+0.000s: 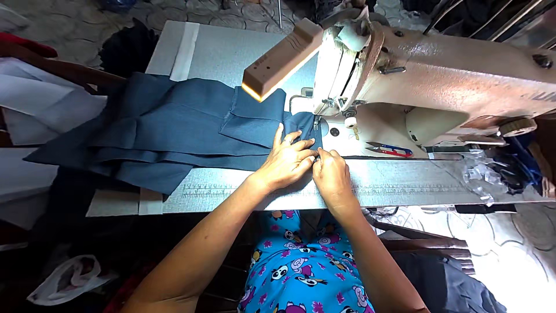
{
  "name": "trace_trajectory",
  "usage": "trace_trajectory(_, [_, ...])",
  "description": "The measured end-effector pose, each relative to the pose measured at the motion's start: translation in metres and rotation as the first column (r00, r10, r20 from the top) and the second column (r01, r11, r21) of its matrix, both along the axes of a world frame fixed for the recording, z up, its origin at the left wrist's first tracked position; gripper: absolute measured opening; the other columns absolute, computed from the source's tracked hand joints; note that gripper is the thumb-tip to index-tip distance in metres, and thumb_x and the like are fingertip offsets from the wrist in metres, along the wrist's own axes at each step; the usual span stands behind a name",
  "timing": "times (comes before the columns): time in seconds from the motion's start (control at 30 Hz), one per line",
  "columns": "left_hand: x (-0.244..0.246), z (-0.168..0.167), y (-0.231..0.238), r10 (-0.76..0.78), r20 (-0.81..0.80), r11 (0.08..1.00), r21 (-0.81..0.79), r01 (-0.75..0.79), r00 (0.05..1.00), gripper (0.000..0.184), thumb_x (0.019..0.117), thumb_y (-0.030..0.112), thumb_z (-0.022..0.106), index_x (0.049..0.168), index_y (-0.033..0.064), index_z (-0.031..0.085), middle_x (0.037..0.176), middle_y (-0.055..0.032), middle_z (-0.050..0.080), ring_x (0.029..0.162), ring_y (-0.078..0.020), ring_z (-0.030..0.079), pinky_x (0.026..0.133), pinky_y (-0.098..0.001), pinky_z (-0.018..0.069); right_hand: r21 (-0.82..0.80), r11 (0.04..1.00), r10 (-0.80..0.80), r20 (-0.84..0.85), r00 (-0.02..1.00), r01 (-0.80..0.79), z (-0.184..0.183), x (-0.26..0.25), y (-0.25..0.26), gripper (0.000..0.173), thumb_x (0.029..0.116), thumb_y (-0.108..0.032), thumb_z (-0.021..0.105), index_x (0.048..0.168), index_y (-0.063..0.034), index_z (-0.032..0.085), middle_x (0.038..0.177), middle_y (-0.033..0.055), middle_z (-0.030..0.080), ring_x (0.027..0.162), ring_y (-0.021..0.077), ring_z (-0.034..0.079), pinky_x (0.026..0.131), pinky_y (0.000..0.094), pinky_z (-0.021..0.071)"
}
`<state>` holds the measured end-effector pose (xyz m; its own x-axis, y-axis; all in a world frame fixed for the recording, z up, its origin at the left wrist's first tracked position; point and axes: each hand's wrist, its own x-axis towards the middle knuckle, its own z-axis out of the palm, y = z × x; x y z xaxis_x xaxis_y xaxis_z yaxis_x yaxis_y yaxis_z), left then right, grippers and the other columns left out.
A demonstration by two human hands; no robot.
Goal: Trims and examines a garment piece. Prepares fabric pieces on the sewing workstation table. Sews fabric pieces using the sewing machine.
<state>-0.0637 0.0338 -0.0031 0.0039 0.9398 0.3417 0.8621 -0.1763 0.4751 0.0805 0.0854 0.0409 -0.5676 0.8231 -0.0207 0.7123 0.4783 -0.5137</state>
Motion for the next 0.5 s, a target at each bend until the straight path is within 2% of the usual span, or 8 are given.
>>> trace_trajectory(0.1, [0.004, 0.002, -0.001, 0.008, -0.032, 1.000, -0.001, -0.008, 0.999, 0.047, 0.1024, 0.030, 0.037, 0.109, 0.0111, 0.080, 0.132, -0.0100, 0.070, 0.138, -0.0440, 0.051, 0.114, -0.0790, 0.0062, -0.042, 0.999, 0.010, 0.062, 0.998, -0.008, 0.003, 0.000, 0.004, 0.029, 0.1008, -0.004, 0.055, 0.126, 0.0048, 0.068, 0.110, 0.0243, 0.067, 0.096, 0.0385, 0.069, 0.081, 0.0517, 0.0564])
trace_trajectory(0.23, [0.014, 0.010, -0.007, 0.036, -0.073, 0.997, -0.069, -0.041, 0.997, 0.048, 0.1025, 0.031, 0.036, 0.111, 0.0105, 0.079, 0.136, -0.0125, 0.068, 0.140, -0.0468, 0.048, 0.114, -0.0793, 0.0061, -0.060, 0.997, 0.042, 0.050, 0.998, -0.039, 0.003, 0.001, 0.007, 0.029, 0.0999, -0.003, 0.057, 0.126, 0.0050, 0.069, 0.109, 0.0255, 0.068, 0.098, 0.0399, 0.069, 0.083, 0.0529, 0.0557])
trace_trajectory(0.5, [0.010, 0.006, -0.007, 0.046, -0.015, 0.995, -0.088, -0.047, 0.999, 0.047, 0.1029, 0.029, 0.036, 0.115, 0.0114, 0.078, 0.143, -0.0109, 0.063, 0.145, -0.0458, 0.041, 0.117, -0.0757, 0.0046, -0.061, 0.995, 0.085, 0.012, 0.996, -0.084, 0.002, 0.000, 0.018, 0.026, 0.0994, -0.004, 0.057, 0.120, 0.0067, 0.070, 0.105, 0.0248, 0.068, 0.097, 0.0390, 0.068, 0.083, 0.0531, 0.0549])
